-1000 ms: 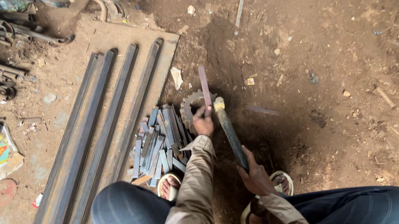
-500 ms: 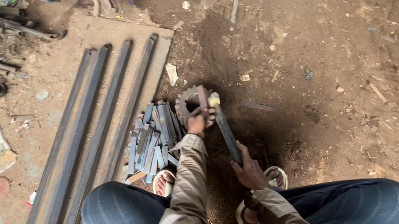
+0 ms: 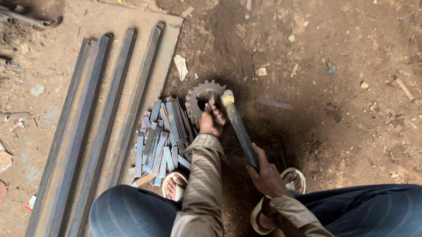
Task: The person sits on the ground and repeatedly strikes a metal gear with a hammer, holding the gear steady with one hand while swinging the hammer with the other. The person adjusts the gear's position occasionally during the process.
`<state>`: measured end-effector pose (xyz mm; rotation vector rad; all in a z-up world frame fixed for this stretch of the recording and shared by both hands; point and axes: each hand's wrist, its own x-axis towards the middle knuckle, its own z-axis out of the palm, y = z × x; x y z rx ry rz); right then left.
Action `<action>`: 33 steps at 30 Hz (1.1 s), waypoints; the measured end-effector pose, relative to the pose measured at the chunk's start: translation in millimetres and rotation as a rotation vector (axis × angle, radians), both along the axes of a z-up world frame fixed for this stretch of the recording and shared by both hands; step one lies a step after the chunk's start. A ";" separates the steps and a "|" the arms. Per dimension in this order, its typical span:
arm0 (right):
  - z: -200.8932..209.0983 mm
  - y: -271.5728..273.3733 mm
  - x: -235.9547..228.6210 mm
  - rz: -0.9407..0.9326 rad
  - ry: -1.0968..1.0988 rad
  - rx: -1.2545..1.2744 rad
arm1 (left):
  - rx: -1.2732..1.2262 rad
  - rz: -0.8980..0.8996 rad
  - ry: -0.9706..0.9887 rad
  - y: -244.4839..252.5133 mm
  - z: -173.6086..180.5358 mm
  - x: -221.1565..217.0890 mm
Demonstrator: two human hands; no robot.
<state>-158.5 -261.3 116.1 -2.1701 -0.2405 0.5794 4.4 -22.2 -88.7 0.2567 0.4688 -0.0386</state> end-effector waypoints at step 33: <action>-3.3 2.9 0.6 0.019 0.031 -0.011 | 0.355 -0.125 0.099 35.1 122.2 -38.8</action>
